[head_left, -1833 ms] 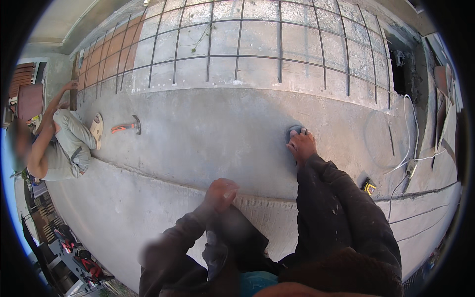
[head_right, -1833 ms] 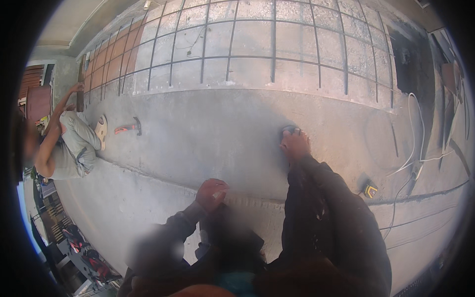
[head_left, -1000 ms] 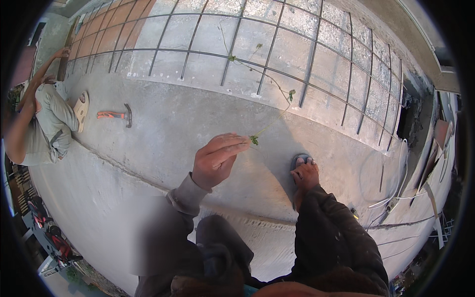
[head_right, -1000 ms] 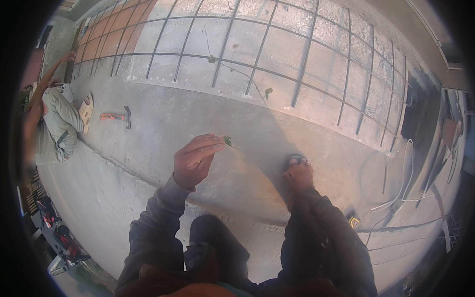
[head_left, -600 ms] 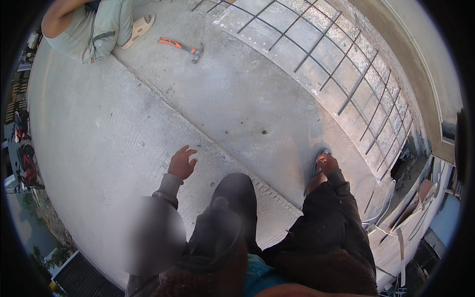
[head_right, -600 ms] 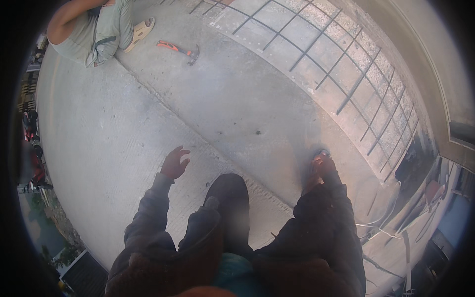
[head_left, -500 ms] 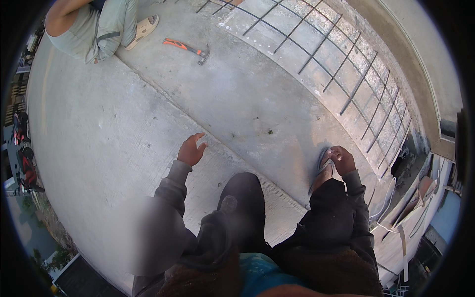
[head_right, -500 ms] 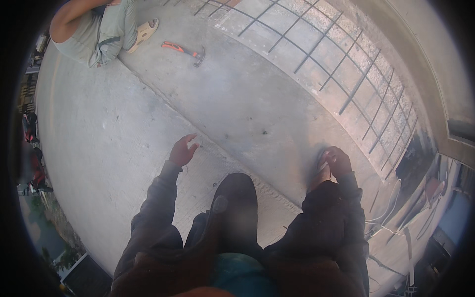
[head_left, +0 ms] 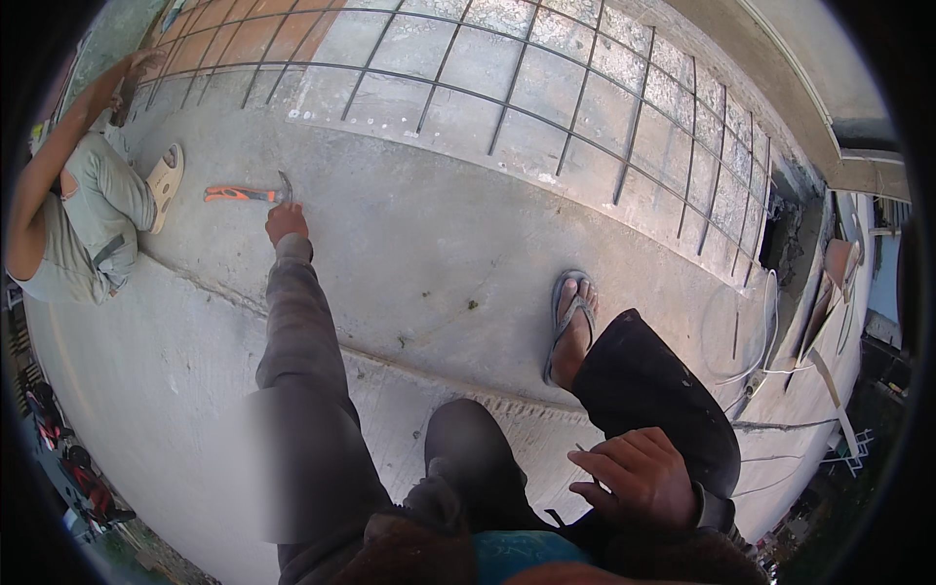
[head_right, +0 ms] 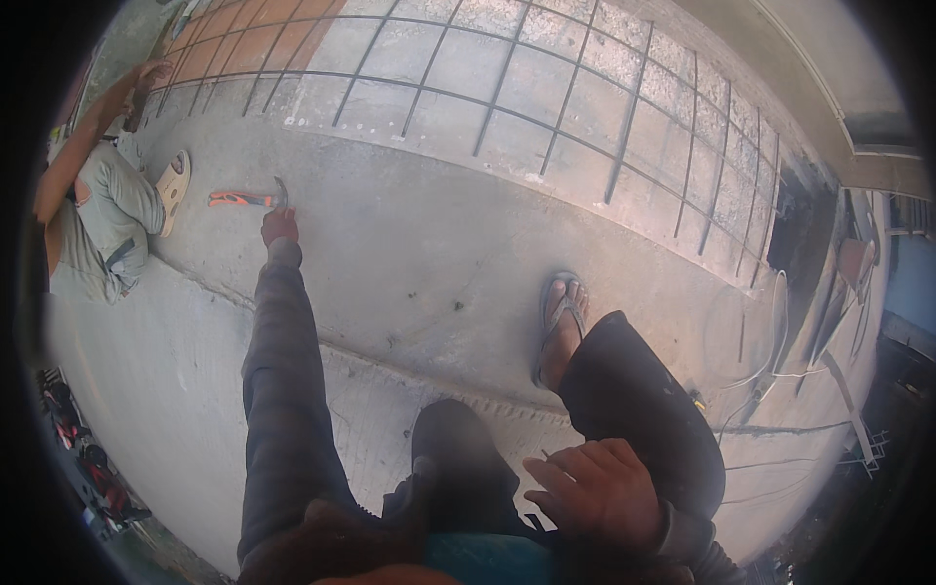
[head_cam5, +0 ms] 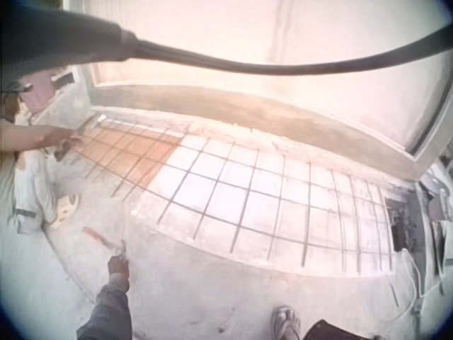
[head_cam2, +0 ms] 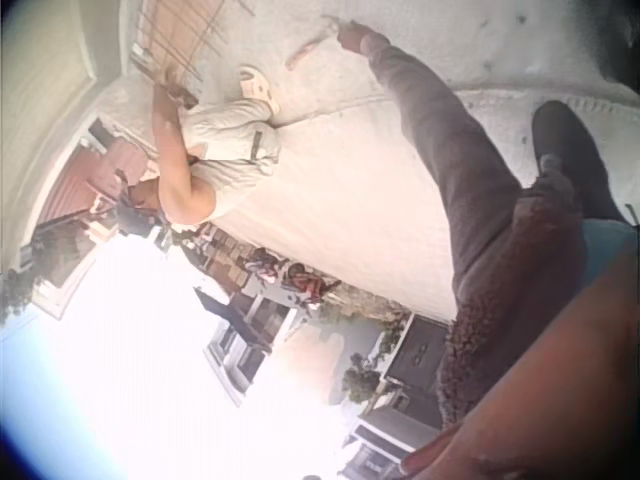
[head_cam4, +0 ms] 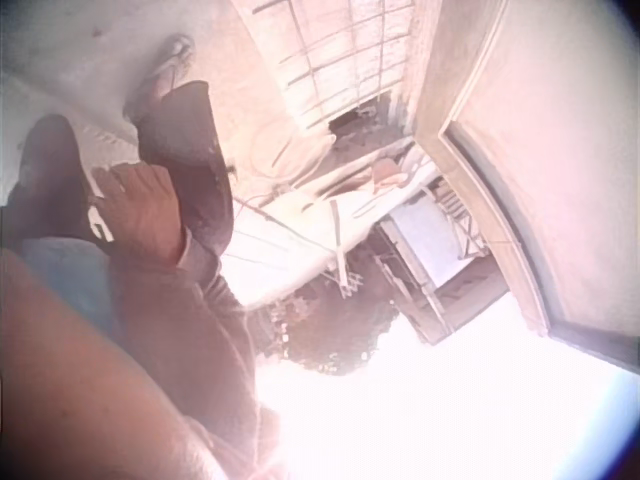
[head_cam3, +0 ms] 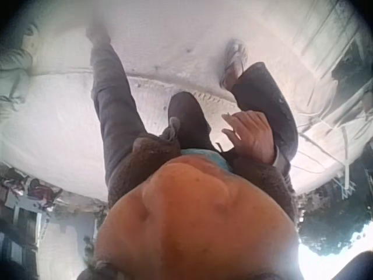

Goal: The person positions and secures metal rebar rods into a grid pattern on a concrete surface. They use a hammer to tap the rods into place and adjust their alignment. Another person assists by holding and positioning additional rods.

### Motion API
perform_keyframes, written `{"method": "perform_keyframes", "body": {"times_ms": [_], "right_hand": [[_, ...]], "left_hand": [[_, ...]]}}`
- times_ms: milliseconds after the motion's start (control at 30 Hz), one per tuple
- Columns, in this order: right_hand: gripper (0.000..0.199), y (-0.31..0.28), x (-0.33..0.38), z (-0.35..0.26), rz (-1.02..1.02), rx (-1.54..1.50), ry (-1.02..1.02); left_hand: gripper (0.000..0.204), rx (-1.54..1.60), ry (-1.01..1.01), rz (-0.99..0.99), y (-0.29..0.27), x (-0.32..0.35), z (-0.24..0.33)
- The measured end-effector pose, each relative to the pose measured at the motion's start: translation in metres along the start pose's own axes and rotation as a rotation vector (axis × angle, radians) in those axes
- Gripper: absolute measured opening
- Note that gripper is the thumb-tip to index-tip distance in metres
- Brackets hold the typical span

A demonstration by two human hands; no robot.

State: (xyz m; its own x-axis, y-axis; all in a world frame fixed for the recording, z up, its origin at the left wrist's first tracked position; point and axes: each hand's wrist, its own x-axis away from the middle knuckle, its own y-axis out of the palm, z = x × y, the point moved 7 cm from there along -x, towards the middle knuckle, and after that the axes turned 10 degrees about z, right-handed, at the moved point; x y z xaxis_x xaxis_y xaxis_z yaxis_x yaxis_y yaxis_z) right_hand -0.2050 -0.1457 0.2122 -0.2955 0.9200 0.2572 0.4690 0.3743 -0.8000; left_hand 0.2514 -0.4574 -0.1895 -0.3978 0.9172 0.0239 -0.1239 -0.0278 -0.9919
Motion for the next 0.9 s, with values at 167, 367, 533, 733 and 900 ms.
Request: {"method": "perform_keyframes", "body": {"times_ms": [167, 367, 533, 733, 900], "right_hand": [[0.034, -0.031, -0.016, 0.024, 0.06, -0.206, 0.063], [0.039, -0.06, -0.022, 0.07, 0.035, -0.184, 0.101], [0.031, -0.067, -0.03, 0.091, -0.056, -0.189, 0.081], [0.025, -0.079, -0.059, 0.117, 0.191, -0.203, 0.158], [0.033, -0.069, -0.112, 0.157, 0.122, -0.203, 0.308]], "left_hand": [[0.059, -0.071, -0.08, 0.153, 0.004, 0.019, 0.013], [0.065, -0.517, -0.497, 0.182, 0.02, -0.019, -0.007], [0.043, -0.034, -0.129, 0.268, 0.01, 0.016, 0.023], [0.05, -0.046, 0.066, -0.142, -0.054, 0.151, 0.078], [0.041, 0.179, 0.144, -0.343, -0.178, 0.25, 0.16]]}}
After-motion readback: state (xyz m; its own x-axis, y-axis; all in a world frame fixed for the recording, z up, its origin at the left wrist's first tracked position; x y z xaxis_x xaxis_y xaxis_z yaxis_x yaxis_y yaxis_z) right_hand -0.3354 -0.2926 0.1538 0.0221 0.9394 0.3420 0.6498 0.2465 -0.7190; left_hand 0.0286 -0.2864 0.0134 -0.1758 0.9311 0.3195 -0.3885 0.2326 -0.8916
